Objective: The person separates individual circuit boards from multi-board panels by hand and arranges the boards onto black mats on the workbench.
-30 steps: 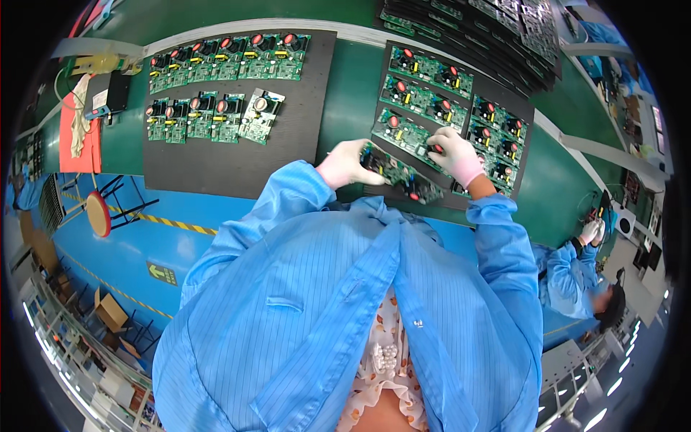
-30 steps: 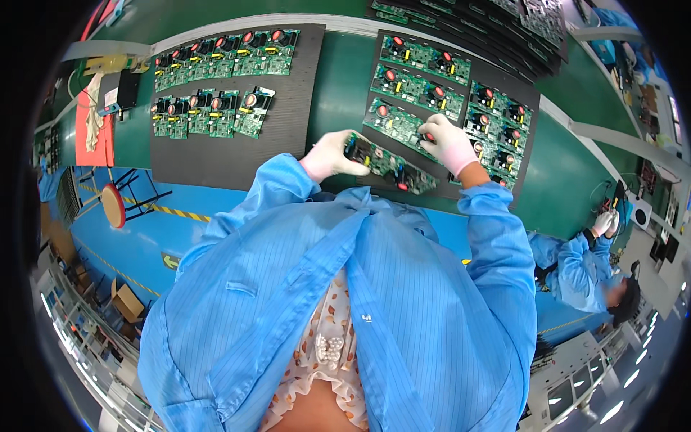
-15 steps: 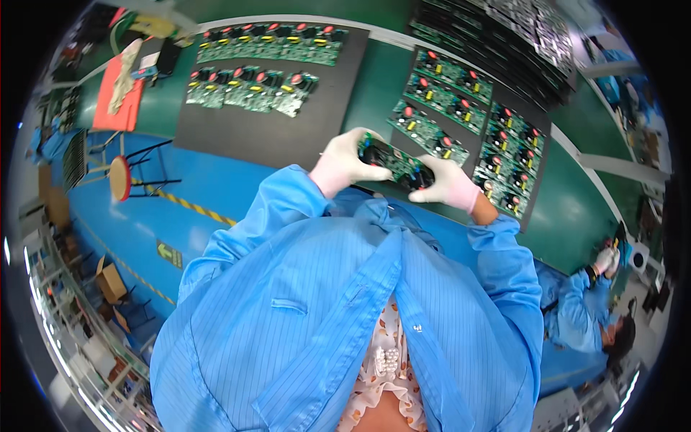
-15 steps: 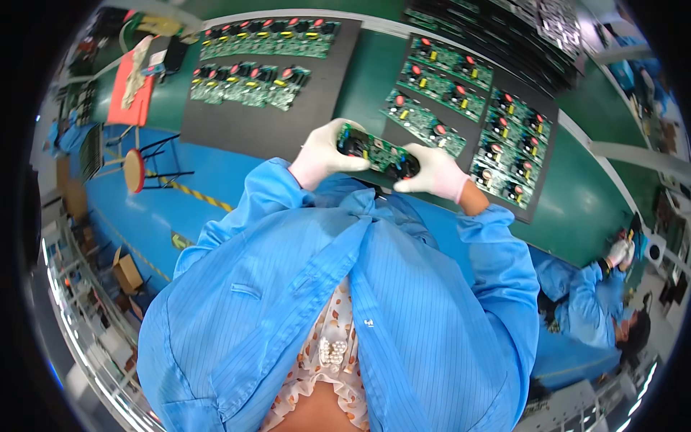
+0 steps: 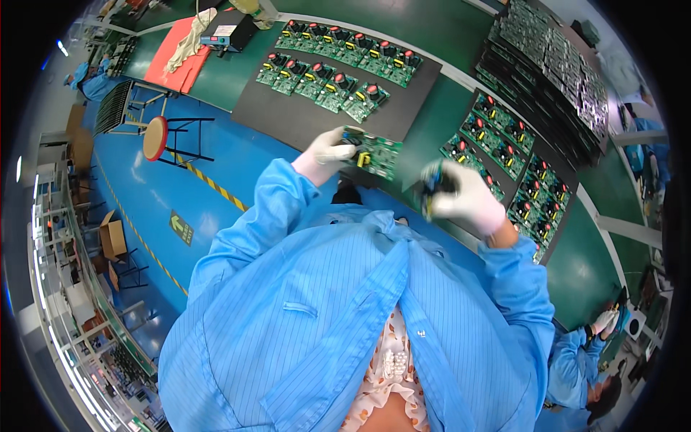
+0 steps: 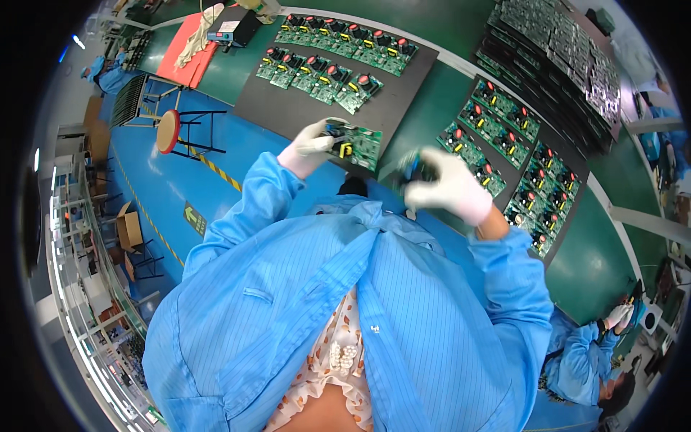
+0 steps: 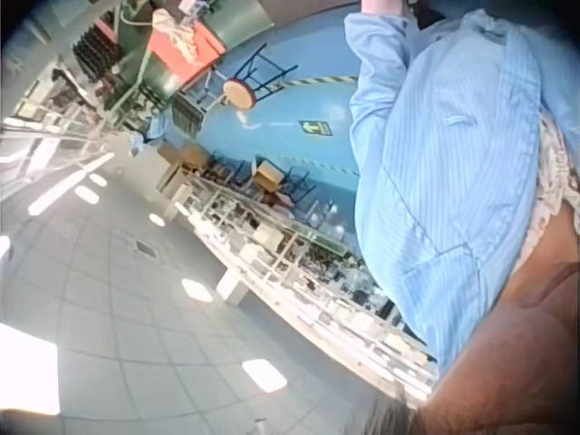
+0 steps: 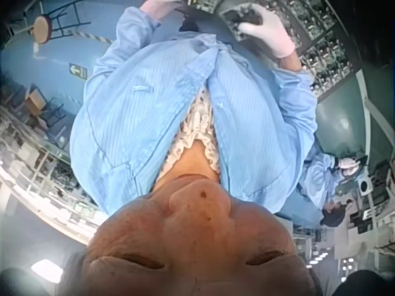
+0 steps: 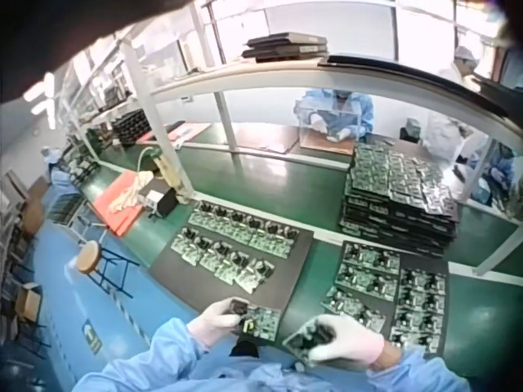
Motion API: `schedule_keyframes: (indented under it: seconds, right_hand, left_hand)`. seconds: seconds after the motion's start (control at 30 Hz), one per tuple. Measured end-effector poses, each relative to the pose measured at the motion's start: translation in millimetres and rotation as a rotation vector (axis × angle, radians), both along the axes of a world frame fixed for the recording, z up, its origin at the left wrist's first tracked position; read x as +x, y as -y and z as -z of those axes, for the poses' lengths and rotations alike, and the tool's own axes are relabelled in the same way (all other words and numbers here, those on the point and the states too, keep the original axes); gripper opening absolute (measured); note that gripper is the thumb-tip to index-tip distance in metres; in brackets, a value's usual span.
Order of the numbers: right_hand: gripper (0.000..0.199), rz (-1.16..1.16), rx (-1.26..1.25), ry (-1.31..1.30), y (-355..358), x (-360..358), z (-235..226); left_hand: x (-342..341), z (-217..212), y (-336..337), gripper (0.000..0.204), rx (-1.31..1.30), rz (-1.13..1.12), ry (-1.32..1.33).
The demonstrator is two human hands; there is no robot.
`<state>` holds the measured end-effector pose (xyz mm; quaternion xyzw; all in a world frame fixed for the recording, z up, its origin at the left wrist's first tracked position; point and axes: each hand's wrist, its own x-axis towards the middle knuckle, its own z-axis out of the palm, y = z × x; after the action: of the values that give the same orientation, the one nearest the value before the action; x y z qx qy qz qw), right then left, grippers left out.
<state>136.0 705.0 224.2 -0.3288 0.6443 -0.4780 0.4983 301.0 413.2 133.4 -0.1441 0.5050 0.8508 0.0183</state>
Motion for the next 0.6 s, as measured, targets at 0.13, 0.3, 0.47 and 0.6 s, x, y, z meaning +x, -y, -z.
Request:
schedule_keyframes:
  seconds: [0.13, 0.3, 0.47, 0.6]
  right_hand:
    - [0.056, 0.534, -0.044, 0.242, 66.2, -22.4, 62.8]
    - [0.063, 0.959, 0.176, -0.072, 145.6, -25.1, 148.7]
    - [0.063, 1.005, 0.629, -0.788, 167.0, -6.8, 167.2]
    - [0.056, 0.948, 0.532, -1.106, 198.2, 4.2, 145.6]
  left_hand:
    - [16.3, -10.8, 71.4, 0.066, -0.422, 0.047, 0.225]
    - [36.1, 2.7, 178.1, 0.069, -0.934, 0.121, 0.317]
    - [30.5, -7.8, 269.2, 0.063, -1.110, 0.264, 0.400]
    - [17.7, 4.1, 326.6, 0.059, -1.240, 0.395, 0.366]
